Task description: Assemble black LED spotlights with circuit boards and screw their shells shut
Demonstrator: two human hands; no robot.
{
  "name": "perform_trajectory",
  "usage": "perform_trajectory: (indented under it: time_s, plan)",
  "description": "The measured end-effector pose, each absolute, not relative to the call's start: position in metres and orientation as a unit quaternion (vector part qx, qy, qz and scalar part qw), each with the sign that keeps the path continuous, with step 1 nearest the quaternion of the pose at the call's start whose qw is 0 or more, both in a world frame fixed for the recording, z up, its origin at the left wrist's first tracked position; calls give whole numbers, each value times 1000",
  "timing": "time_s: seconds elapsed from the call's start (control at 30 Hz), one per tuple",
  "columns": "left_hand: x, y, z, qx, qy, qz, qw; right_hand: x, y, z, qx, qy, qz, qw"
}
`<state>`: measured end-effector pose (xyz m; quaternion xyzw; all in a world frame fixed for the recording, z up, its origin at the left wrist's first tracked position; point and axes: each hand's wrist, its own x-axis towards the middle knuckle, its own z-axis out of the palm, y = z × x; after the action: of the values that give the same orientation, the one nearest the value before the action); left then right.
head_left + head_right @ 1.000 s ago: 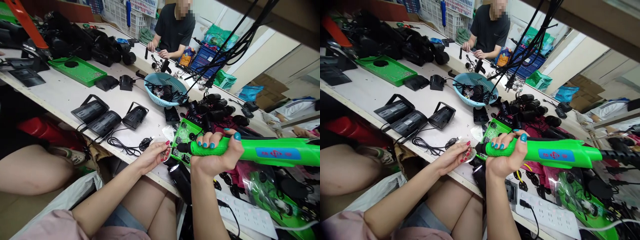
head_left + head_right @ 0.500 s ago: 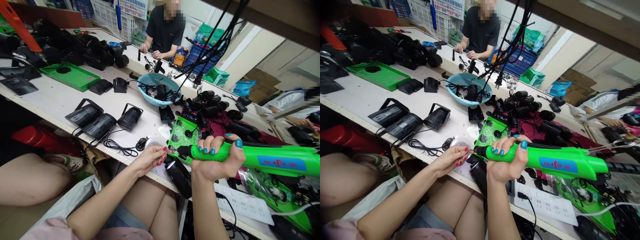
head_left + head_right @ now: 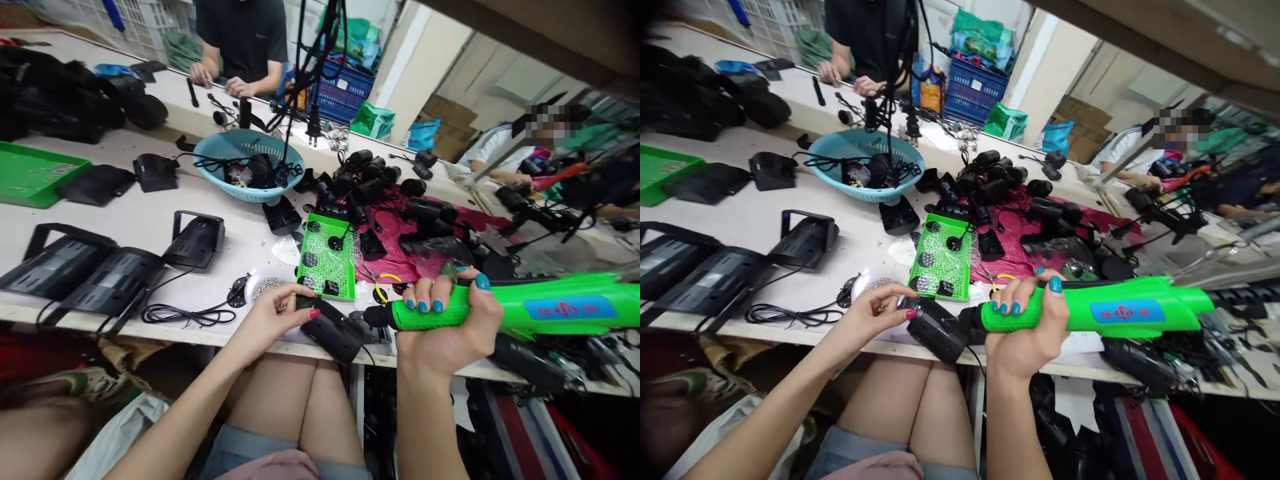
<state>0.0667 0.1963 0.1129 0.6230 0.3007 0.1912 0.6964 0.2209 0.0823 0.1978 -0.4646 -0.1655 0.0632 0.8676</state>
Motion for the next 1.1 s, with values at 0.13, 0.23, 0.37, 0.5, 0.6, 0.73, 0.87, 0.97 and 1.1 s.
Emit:
perform_trajectory:
  time_s: [0.13,0.23,0.37,0.5,0.6,0.73,0.87,0.97,1.1]
  plan:
    - [85,186,114,748,275,100,595,224,77,194,-494,-138,24,858]
    - [95,177,109,815,269,73,508,226,82,189,-488,-138,38,861]
    - [97,170,98,851,282,51,439,227,90,182,-489,-141,51,859]
    - [94,169,91,857,281,47,430,228,90,178,-492,-132,49,859]
    - [94,170,88,858,280,56,427,228,90,176,-488,-130,44,862]
    - [94,171,86,859,275,62,427,229,91,175,-486,-131,42,863]
    - [93,171,86,867,269,63,415,230,90,173,-494,-143,43,857]
    - [93,171,88,868,264,66,415,228,90,173,-499,-146,46,853]
    - [93,170,90,884,262,40,386,226,94,170,-505,-183,53,842]
